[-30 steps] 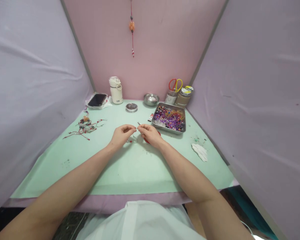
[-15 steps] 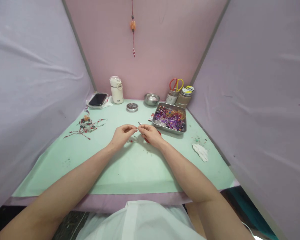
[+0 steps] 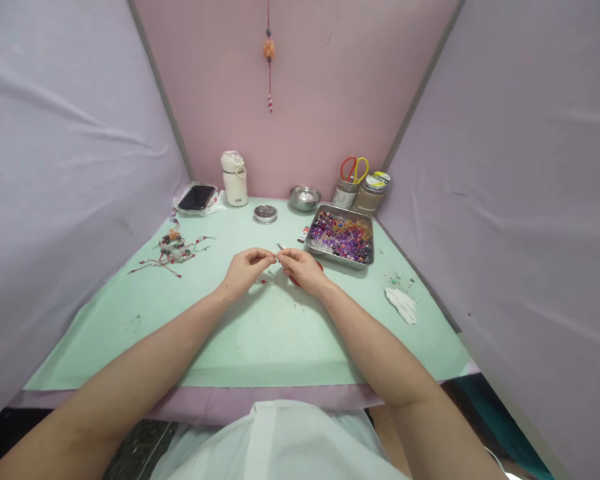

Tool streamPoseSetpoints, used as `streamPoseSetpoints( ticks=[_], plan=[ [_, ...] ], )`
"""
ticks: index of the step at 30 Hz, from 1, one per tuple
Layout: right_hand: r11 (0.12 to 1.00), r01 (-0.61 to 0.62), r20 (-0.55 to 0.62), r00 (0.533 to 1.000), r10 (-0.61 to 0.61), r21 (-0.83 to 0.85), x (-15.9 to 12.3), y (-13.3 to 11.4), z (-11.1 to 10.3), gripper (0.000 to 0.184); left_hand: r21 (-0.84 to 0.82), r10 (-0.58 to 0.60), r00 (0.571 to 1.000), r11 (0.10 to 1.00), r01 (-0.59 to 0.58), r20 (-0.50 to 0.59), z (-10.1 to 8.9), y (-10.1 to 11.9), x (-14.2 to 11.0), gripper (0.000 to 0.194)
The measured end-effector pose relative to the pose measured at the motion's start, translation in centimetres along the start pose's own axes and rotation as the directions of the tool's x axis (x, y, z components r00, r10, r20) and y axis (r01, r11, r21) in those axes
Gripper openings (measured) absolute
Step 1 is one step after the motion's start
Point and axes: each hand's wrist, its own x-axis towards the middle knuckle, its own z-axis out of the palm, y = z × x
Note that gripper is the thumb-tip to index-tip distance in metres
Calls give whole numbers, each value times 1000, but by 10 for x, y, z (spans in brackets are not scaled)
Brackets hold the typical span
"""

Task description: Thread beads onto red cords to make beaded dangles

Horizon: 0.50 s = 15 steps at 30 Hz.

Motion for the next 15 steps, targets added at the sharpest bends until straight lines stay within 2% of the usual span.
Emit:
streamPoseSetpoints(
  ticks=[15],
  plan=[
    [997,-13,-25,1000,11,-77,-3,-4,3,32,26,-41,999,999,41,0,-1,1,-1,22]
  ],
)
